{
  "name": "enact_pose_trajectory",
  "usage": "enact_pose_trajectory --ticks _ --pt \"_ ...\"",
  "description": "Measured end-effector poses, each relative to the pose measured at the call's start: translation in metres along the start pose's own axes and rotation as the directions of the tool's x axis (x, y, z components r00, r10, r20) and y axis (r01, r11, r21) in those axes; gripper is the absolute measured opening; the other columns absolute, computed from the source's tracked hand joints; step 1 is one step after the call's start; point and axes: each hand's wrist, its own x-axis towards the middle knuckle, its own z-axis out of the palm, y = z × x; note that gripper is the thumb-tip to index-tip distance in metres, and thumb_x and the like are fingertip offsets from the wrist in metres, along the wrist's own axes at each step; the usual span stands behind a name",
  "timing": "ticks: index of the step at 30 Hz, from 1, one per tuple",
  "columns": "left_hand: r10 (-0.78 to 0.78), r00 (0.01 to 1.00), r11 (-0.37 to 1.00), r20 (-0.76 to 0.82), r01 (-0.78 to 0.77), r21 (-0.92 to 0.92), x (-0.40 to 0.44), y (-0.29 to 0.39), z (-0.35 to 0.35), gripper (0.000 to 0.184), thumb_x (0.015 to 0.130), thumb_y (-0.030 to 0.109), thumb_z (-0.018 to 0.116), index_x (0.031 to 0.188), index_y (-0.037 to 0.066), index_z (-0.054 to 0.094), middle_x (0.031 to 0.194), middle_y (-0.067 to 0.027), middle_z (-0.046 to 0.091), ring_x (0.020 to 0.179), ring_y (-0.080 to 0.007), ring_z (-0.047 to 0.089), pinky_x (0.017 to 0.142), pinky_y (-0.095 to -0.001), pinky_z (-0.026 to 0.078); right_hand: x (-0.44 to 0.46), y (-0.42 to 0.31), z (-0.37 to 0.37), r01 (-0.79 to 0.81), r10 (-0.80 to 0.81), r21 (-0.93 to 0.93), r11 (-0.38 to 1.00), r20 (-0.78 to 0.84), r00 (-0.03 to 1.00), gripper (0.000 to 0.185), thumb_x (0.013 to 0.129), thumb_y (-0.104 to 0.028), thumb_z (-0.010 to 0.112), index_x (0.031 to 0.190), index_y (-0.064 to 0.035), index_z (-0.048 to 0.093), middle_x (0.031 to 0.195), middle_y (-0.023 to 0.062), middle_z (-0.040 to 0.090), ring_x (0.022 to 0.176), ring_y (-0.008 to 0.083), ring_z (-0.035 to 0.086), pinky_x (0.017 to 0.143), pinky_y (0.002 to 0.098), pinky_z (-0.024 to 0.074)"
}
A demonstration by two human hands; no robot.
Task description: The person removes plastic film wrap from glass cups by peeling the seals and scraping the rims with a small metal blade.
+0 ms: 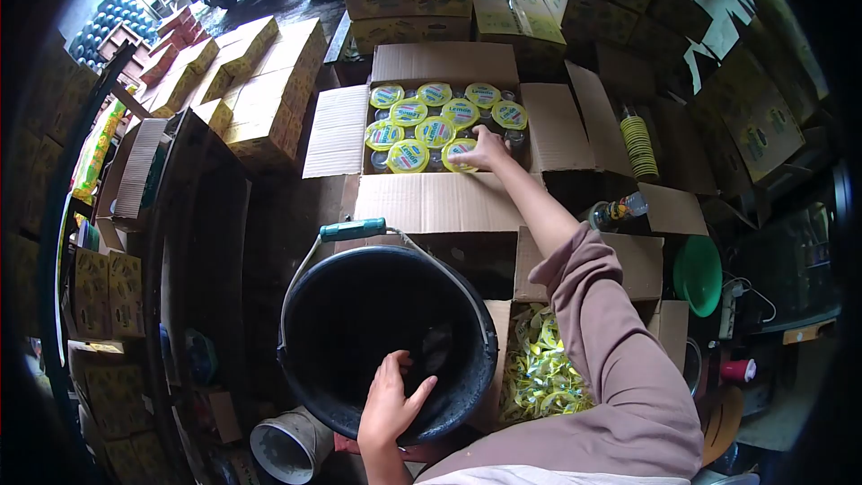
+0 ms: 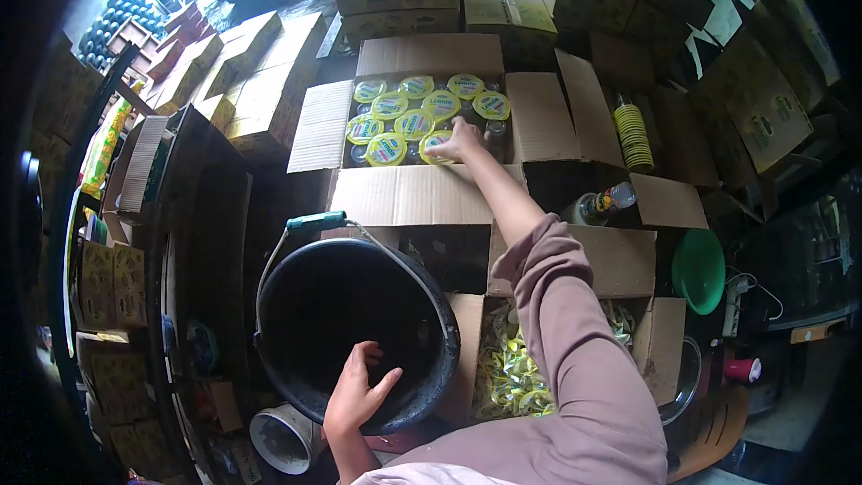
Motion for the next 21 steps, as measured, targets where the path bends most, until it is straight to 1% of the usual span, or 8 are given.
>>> enact_pose_trajectory --ticks 2,6,9,12,16,19,20,21 --pt "0.009 1.000 1.000 0.006 -0.009 0.013 0.000 -0.001 0.001 0.054 0.072 0.030 0.066 0.107 -0.003 0.043 0.098 -0.0172 0.053 0.090 -0.0291 0.053 0.081 -0.0365 0.042 0.003 0.007 0.006 -0.002 0.001 -0.008 1.000 -0.081 0.997 0.103 0.044 -0.066 0.069 0.118 -0.0002 0.039 0.120 0.0167 0.048 0.115 0.0266 0.043 0.104 0.0466 0.0180" --pt "0.040 0.999 0.999 0.018 -0.040 0.027 0.000 -0.006 0.003 0.050 0.073 0.027 0.066 0.105 -0.004 0.043 0.095 -0.0168 0.053 0.090 -0.0263 0.054 0.081 -0.0337 0.042 -0.010 -0.024 0.006 -0.125 0.109 -0.196 0.973 -0.087 0.990 0.112 0.046 -0.071 0.062 0.124 0.0036 0.035 0.126 0.0188 0.042 0.122 0.0275 0.034 0.105 0.0497 0.0059" --pt "0.021 1.000 0.999 0.022 -0.021 0.030 -0.001 -0.007 0.003 0.051 0.073 0.029 0.066 0.105 -0.004 0.043 0.096 -0.0170 0.053 0.091 -0.0266 0.054 0.082 -0.0337 0.042 -0.002 -0.033 0.000 -0.198 0.197 -0.179 0.964 -0.021 0.980 0.105 0.048 -0.067 0.065 0.123 0.0023 0.039 0.125 0.0152 0.045 0.123 0.0281 0.034 0.106 0.0473 0.0070" --pt "-0.009 1.000 1.000 0.026 0.009 0.016 -0.002 -0.004 0.002 0.052 0.073 0.029 0.066 0.106 -0.004 0.043 0.097 -0.0173 0.053 0.092 -0.0266 0.054 0.082 -0.0339 0.043 -0.009 -0.037 -0.012 -0.173 0.176 -0.243 0.954 -0.008 0.984 0.098 0.050 -0.065 0.065 0.119 0.0017 0.044 0.123 0.0135 0.047 0.121 0.0278 0.036 0.106 0.0486 0.0073" --pt "0.023 1.000 1.000 0.014 -0.023 0.014 -0.001 -0.007 0.002 0.053 0.073 0.031 0.066 0.106 -0.004 0.043 0.098 -0.0176 0.054 0.093 -0.0274 0.054 0.082 -0.0348 0.043 -0.019 -0.044 -0.013 -0.101 0.078 -0.305 0.947 -0.085 0.993 0.096 0.050 -0.065 0.063 0.118 0.0022 0.046 0.121 0.0156 0.048 0.116 0.0290 0.041 0.104 0.0532 0.0083" --pt "0.032 0.999 0.999 0.009 -0.032 0.006 -0.002 -0.007 0.002 0.055 0.073 0.033 0.065 0.107 -0.004 0.044 0.098 -0.0178 0.054 0.092 -0.0292 0.053 0.082 -0.0363 0.042 -0.022 -0.051 -0.024 -0.075 0.048 -0.331 0.941 -0.088 0.995 0.098 0.050 -0.064 0.063 0.119 0.0029 0.043 0.120 0.0166 0.048 0.114 0.0297 0.043 0.102 0.0498 0.0204" --pt "0.037 0.999 0.999 0.008 -0.037 0.004 -0.002 -0.007 0.002 0.054 0.073 0.033 0.065 0.107 -0.004 0.044 0.097 -0.0177 0.054 0.092 -0.0291 0.053 0.082 -0.0362 0.042 -0.015 -0.048 -0.021 -0.020 -0.006 -0.245 0.969 -0.104 0.995 0.097 0.051 -0.062 0.064 0.120 0.0029 0.040 0.118 0.0173 0.049 0.111 0.0297 0.046 0.095 0.0442 0.0343" --pt "0.040 0.999 0.999 0.009 -0.040 0.001 -0.002 -0.007 0.002 0.054 0.073 0.033 0.065 0.107 -0.004 0.044 0.097 -0.0176 0.054 0.092 -0.0291 0.053 0.082 -0.0361 0.042 -0.014 -0.049 -0.026 -0.006 -0.024 -0.250 0.968 -0.117 0.993 0.095 0.052 -0.060 0.065 0.119 0.0028 0.042 0.117 0.0177 0.049 0.110 0.0288 0.047 0.093 0.0418 0.0372"
